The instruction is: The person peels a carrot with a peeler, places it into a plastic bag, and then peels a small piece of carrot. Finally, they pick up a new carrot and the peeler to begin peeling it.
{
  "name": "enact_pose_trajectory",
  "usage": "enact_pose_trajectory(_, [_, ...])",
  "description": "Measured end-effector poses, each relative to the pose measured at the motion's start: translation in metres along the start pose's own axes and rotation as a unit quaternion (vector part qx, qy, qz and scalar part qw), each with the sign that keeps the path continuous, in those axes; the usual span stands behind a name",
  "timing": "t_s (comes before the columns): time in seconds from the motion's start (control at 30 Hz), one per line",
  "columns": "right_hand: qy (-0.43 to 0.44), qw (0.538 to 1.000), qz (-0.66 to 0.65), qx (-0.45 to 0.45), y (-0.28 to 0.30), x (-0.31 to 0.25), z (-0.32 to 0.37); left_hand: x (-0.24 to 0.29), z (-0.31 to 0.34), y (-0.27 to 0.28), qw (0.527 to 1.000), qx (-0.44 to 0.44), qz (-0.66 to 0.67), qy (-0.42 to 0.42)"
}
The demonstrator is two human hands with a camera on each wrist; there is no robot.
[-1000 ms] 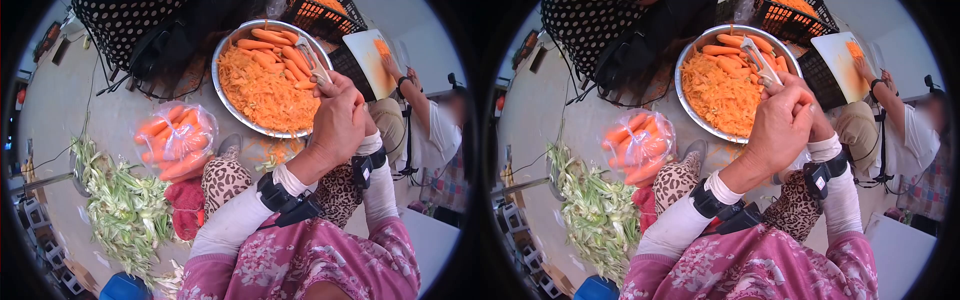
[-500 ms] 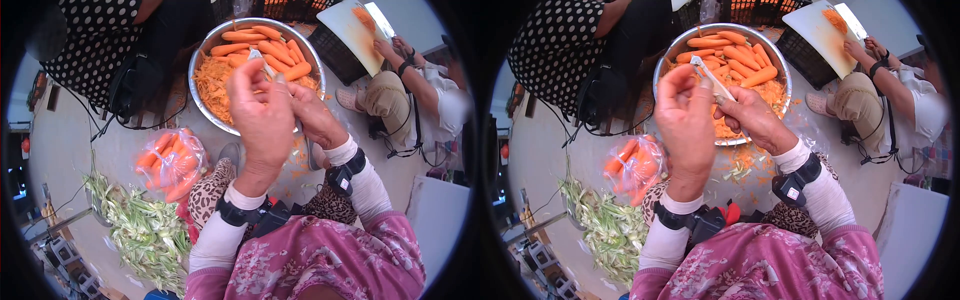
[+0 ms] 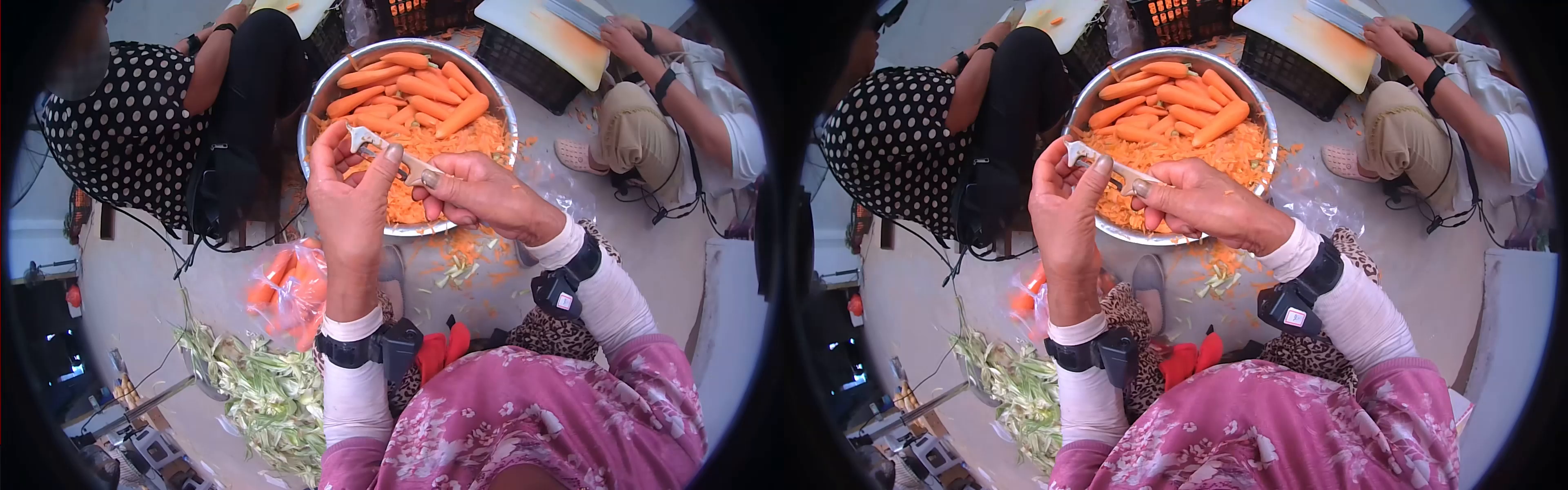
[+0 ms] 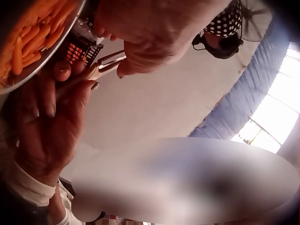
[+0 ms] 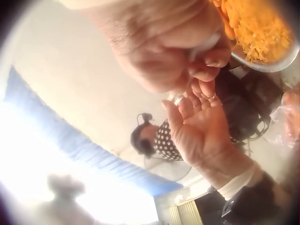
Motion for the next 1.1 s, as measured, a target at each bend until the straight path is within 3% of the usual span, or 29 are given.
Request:
enact_pose_trajectory(0.03, [-0.004,1.0,0.013,0.002,0.001,-0.002,0.002,0.004,-0.001,-0.001,0.996,-0.018,-0.081,-0.037])
enact_pose_trajectory(0.1, [-0.009,1.0,0.026,0.009,0.0,-0.009,0.006,0.003,-0.002,-0.001,0.994,-0.038,-0.094,-0.027])
enact_pose_trajectory(0.17, [-0.014,0.999,0.039,0.017,0.002,-0.01,0.009,0.0,-0.004,0.0,0.98,-0.026,-0.182,-0.072])
enact_pose_trajectory(0.37, [0.008,0.989,0.136,0.05,0.01,-0.005,0.01,-0.002,-0.002,-0.004,0.992,-0.048,-0.118,-0.024])
enact_pose_trajectory(0.53, [0.065,0.983,0.169,0.031,0.011,-0.003,0.009,-0.004,-0.006,0.003,0.988,0.004,-0.146,-0.052])
enact_pose_trajectory(0.67, [0.059,0.978,0.2,0.004,0.008,-0.006,0.013,-0.002,-0.01,0.011,0.988,0.024,-0.138,-0.067])
enact_pose_trajectory(0.77, [0.07,0.975,0.209,-0.031,0.005,0.0,0.013,0.004,-0.013,0.024,0.982,0.09,-0.156,-0.06])
enact_pose_trajectory(0.83, [0.141,0.944,0.299,-0.003,0.006,0.0,0.012,0.007,-0.015,0.032,0.982,0.126,-0.123,-0.072])
enact_pose_trajectory(0.97, [0.122,0.899,0.421,0.01,0.003,0.0,0.014,0.005,-0.017,0.042,0.982,0.113,-0.146,-0.043])
enact_pose_trajectory(1.03, [0.172,0.858,0.484,0.004,-0.001,0.003,0.016,0.002,-0.017,0.04,0.983,0.11,-0.139,-0.048])
enact_pose_trajectory(1.1, [0.139,0.855,0.5,-0.005,-0.005,0.004,0.02,0.002,-0.014,0.037,0.984,0.106,-0.131,-0.054])
Point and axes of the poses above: each hand's wrist, its own z-axis away from the middle knuckle, its own y-axis out of the back of the hand, x = y × z, the point moved 4 cm from there along -z, towards the middle knuckle
